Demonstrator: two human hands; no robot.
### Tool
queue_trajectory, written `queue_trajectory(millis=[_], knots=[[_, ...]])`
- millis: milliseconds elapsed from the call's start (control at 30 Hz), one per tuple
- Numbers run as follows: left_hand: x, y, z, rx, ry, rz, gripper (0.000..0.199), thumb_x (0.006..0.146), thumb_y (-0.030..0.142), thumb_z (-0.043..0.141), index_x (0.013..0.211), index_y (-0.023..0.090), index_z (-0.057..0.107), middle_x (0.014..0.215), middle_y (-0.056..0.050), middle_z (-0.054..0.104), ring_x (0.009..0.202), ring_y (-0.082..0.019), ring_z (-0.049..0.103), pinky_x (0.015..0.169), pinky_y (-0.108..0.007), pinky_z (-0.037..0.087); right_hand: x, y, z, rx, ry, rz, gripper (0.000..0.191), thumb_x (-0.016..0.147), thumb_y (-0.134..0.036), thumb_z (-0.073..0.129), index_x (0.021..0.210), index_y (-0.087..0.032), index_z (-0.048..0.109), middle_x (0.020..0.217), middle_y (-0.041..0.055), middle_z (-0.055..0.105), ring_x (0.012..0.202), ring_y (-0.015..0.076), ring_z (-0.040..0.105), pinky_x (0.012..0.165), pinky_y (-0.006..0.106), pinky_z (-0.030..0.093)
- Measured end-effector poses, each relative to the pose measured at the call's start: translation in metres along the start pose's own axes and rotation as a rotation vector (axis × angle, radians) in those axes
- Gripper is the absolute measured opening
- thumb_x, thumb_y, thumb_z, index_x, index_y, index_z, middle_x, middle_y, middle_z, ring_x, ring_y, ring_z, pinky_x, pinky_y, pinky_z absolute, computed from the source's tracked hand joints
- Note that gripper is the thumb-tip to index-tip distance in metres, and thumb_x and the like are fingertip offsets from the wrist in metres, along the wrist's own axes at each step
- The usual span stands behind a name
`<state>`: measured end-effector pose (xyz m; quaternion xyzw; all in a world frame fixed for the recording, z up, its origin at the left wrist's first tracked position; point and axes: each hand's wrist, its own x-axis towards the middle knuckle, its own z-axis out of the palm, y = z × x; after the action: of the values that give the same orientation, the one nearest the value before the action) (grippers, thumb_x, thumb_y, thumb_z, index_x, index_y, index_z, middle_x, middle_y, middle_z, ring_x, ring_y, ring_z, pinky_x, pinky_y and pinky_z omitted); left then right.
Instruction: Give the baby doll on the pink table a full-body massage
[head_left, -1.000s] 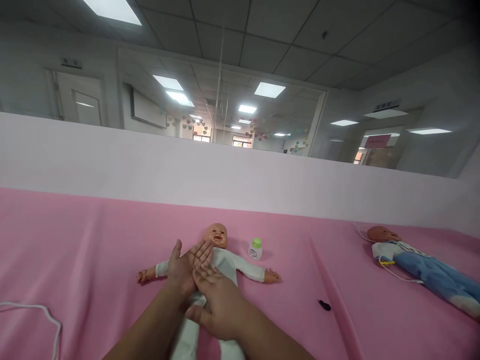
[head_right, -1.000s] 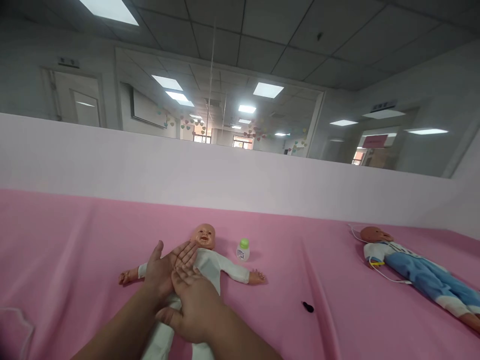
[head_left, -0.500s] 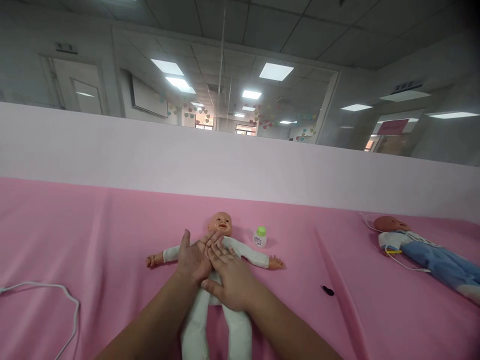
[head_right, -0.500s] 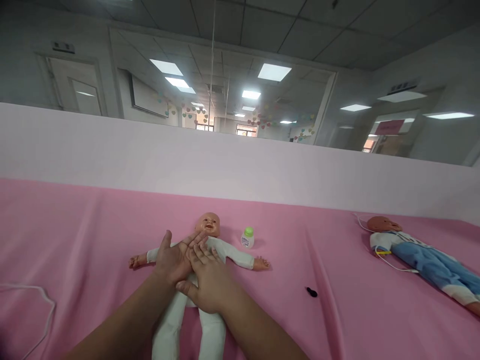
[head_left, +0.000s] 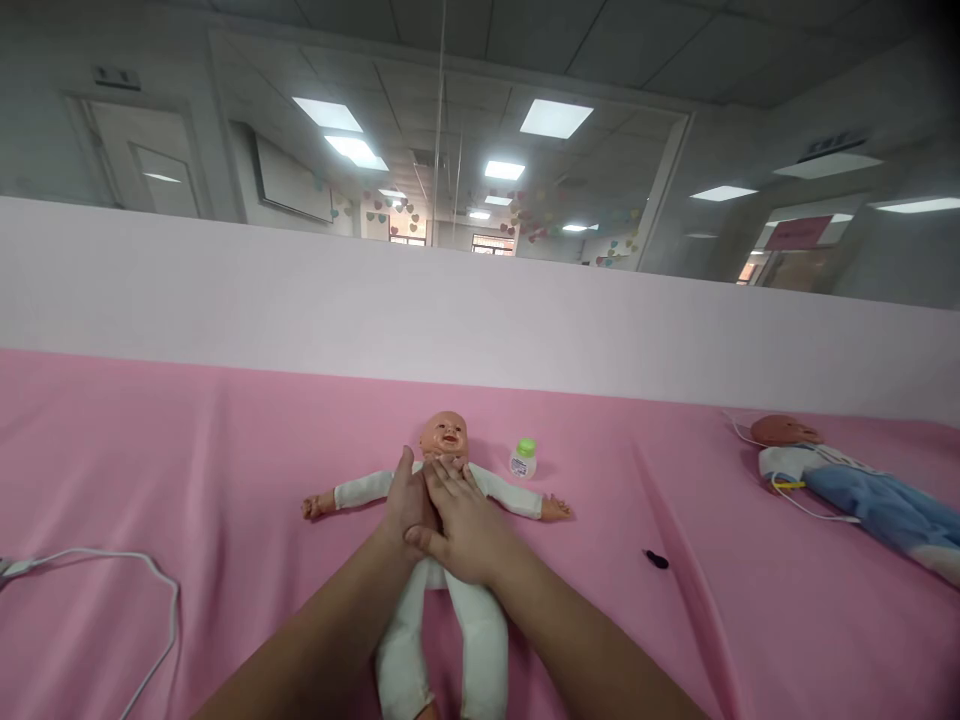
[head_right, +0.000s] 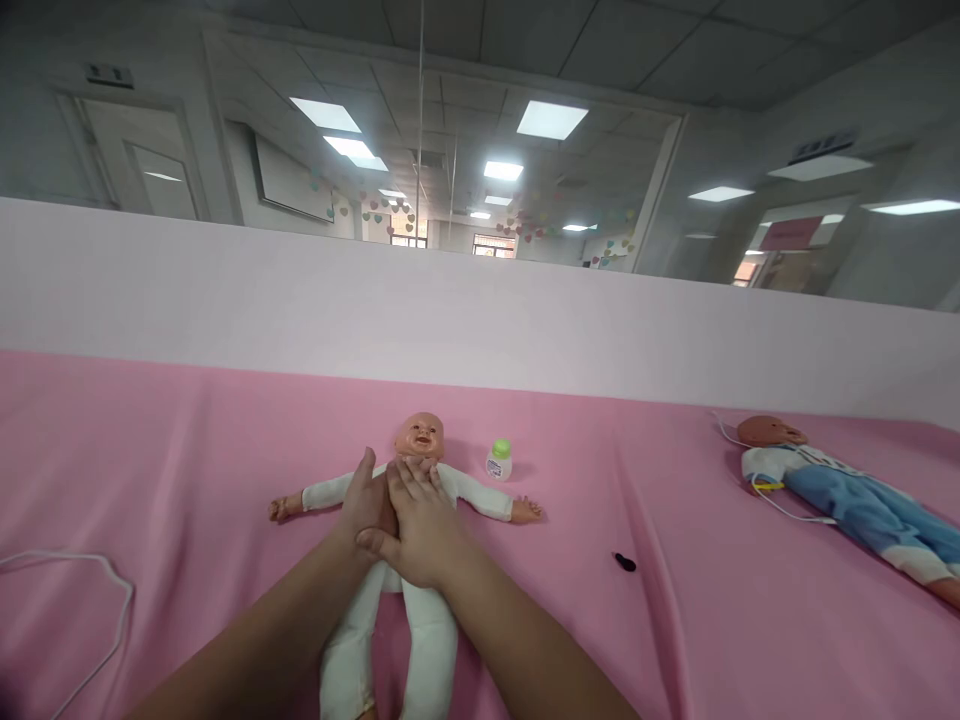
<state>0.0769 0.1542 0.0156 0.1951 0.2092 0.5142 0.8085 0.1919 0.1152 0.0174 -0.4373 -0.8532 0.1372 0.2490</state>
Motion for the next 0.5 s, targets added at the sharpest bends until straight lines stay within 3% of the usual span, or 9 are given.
queue_trajectory(millis=[100,200,300,400,500], knots=[[-0.001,-0.002,-0.005,0.186,0.010,0.036,0.054,0.103,0.060,0.046,0.121,0.015,0.070,0.131,-0.018,0.071,0.138,-0.033,0.058,0.122,-0.048,0.039,-0.008,0.010,-0.005,0.021,-0.004,0.021,0.093,0.100,-0.064,0.055,0.168,-0.016,0.015,0.174,0.0145,0.014,0.163,0.0316,0.012,0.132,0.056,0.013],[-0.005,0.011,-0.024,0.460,-0.035,0.183,0.023,0.098,0.027,0.063,0.113,0.017,0.076,0.134,-0.014,0.071,0.148,-0.030,0.047,0.126,-0.042,0.030,-0.022,0.020,-0.008,0.050,-0.020,0.005,0.087,0.101,-0.061,0.054,0.169,-0.022,0.016,0.175,0.0110,0.017,0.162,0.0293,0.017,0.132,0.054,0.019],[-0.009,0.030,-0.048,0.673,-0.102,0.243,0.029,0.090,0.010,0.063,0.112,0.020,0.079,0.139,-0.009,0.069,0.157,-0.026,0.033,0.130,-0.039,0.015,-0.031,0.035,-0.008,0.063,-0.052,0.020,0.075,0.104,-0.056,0.051,0.166,-0.021,0.027,0.172,0.0110,0.027,0.160,0.0282,0.026,0.131,0.052,0.022],[-0.006,0.043,-0.067,0.871,-0.143,0.241,0.034,0.084,0.008,0.068,0.114,0.019,0.079,0.144,-0.009,0.066,0.159,-0.026,0.027,0.130,-0.036,0.002,-0.028,0.051,-0.003,0.077,-0.044,0.054,0.068,0.105,-0.051,0.050,0.164,-0.021,0.034,0.170,0.0111,0.033,0.159,0.0281,0.030,0.131,0.053,0.023],[0.001,0.046,-0.074,0.980,-0.204,0.249,0.036,0.084,0.012,0.070,0.119,0.018,0.078,0.149,-0.010,0.062,0.158,-0.026,0.029,0.129,-0.035,-0.001,-0.019,0.062,0.003,0.066,-0.029,0.088,0.070,0.104,-0.051,0.051,0.164,-0.019,0.035,0.170,0.0128,0.033,0.159,0.0292,0.029,0.131,0.053,0.023]])
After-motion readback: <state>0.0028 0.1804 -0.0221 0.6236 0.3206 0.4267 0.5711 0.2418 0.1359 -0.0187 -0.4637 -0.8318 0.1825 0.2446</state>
